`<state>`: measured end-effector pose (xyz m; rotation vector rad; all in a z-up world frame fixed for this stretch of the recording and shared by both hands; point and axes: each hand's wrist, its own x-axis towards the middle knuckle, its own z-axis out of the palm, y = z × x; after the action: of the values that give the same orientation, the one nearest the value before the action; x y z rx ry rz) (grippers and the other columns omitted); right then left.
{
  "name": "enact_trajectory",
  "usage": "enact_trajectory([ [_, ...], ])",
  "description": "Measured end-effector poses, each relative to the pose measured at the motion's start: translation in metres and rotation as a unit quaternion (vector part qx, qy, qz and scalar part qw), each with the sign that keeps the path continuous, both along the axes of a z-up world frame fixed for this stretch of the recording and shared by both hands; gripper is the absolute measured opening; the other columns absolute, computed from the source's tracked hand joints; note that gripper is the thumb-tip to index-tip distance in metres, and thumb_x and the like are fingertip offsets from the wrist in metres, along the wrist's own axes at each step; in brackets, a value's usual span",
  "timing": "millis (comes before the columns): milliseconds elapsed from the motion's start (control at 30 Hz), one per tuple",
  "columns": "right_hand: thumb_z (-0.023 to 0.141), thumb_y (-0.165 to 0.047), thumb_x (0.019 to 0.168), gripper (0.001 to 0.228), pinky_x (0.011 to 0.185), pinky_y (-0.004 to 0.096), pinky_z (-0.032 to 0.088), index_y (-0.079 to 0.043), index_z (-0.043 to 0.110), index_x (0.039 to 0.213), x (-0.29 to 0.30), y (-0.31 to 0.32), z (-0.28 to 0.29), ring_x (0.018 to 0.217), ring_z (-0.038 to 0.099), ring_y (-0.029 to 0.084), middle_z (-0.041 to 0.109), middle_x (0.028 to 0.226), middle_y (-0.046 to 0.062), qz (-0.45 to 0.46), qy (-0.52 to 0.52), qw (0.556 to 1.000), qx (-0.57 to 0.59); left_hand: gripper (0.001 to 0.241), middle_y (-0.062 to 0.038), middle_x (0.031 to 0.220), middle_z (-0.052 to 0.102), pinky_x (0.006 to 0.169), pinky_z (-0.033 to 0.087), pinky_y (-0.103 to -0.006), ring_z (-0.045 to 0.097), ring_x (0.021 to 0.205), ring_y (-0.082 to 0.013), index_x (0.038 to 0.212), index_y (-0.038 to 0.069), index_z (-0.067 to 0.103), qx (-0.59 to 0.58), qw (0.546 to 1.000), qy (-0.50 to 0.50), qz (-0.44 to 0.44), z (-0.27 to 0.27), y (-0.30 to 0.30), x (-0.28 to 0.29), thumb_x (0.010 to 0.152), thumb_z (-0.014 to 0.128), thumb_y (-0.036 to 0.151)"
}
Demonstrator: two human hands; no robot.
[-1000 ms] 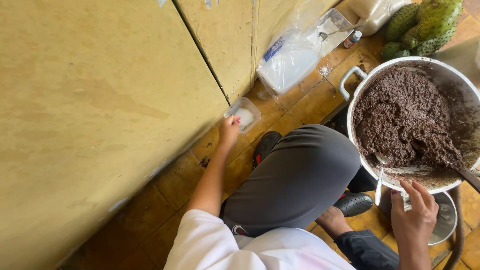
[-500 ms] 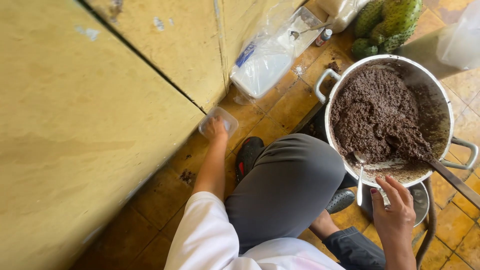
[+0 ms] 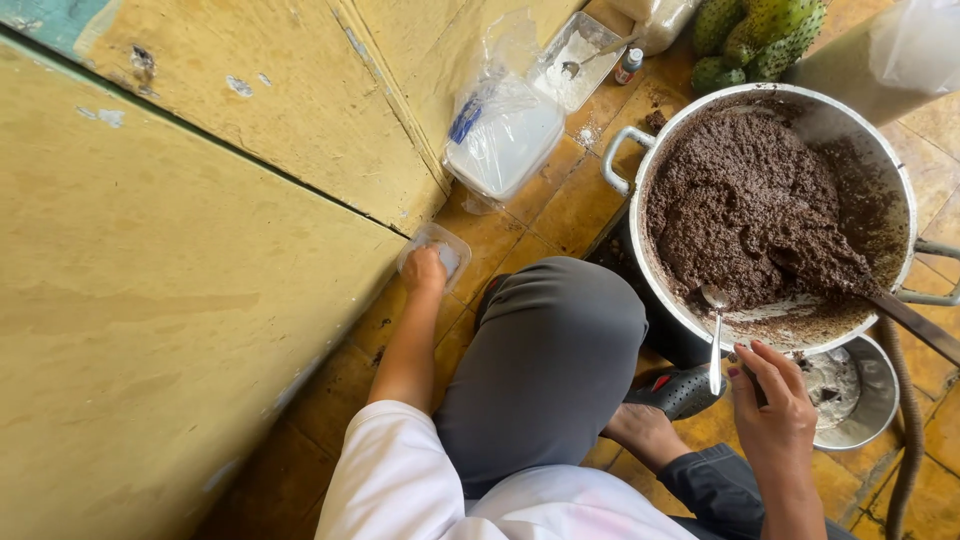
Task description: Mixing a thick brown substance in a large pot and adding small ingredients
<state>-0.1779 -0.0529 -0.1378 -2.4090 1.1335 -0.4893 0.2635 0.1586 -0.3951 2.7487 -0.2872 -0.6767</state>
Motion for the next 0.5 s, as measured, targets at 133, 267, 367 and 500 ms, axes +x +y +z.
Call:
enact_trajectory([
  [133, 0.073, 0.006, 0.094, 0.029, 0.089, 0.038, 0.059, 0.001, 0.074, 0.123, -0.008, 0.0, -0.001, 0.106, 0.069, 0.031, 0.065, 0.139, 0.02, 0.002, -0.024, 1.0, 0.003, 0.023, -0.018, 0.09, 0.073, 0.065, 0.058, -0.0434, 0.07, 0.074, -0.0305, 0.11, 0.014, 0.072, 0.037, 0.995, -0.08, -0.052, 0.018, -0.003, -0.001, 0.105, 0.052, 0.024],
  [267, 0.073, 0.004, 0.093, 0.03, 0.087, 0.037, 0.06, -0.002, 0.075, 0.123, -0.015, -0.001, -0.008, 0.107, 0.069, 0.03, 0.066, 0.139, 0.018, -0.017, -0.016, 1.0, 0.004, 0.025, -0.005, 0.126, 0.055, 0.087, 0.05, -0.0373, 0.051, 0.106, -0.0232, 0.118, 0.017, 0.072, 0.052, 0.978, -0.157, -0.129, 0.055, -0.003, -0.004, 0.097, 0.06, 0.009],
  [367, 0.073, 0.004, 0.093, 0.031, 0.081, 0.035, 0.06, -0.003, 0.074, 0.123, -0.017, -0.001, -0.008, 0.099, 0.07, 0.028, 0.065, 0.141, 0.017, -0.016, -0.027, 1.0, 0.002, 0.028, -0.006, 0.11, 0.07, 0.084, 0.054, -0.0369, 0.064, 0.093, -0.0219, 0.116, 0.013, 0.073, -0.042, 0.993, -0.104, -0.032, 0.103, -0.011, -0.008, 0.099, 0.053, 0.004],
  [500, 0.072, 0.002, 0.092, 0.031, 0.082, 0.033, 0.061, -0.006, 0.075, 0.122, -0.023, -0.002, -0.013, 0.103, 0.069, 0.027, 0.064, 0.142, 0.016, -0.028, -0.016, 0.999, 0.018, 0.02, -0.008, 0.095, 0.076, 0.074, 0.057, -0.0268, 0.07, 0.079, -0.0154, 0.109, 0.002, 0.073, -0.37, 0.927, -0.044, 0.048, 0.188, -0.033, -0.022, 0.095, 0.06, 0.006],
])
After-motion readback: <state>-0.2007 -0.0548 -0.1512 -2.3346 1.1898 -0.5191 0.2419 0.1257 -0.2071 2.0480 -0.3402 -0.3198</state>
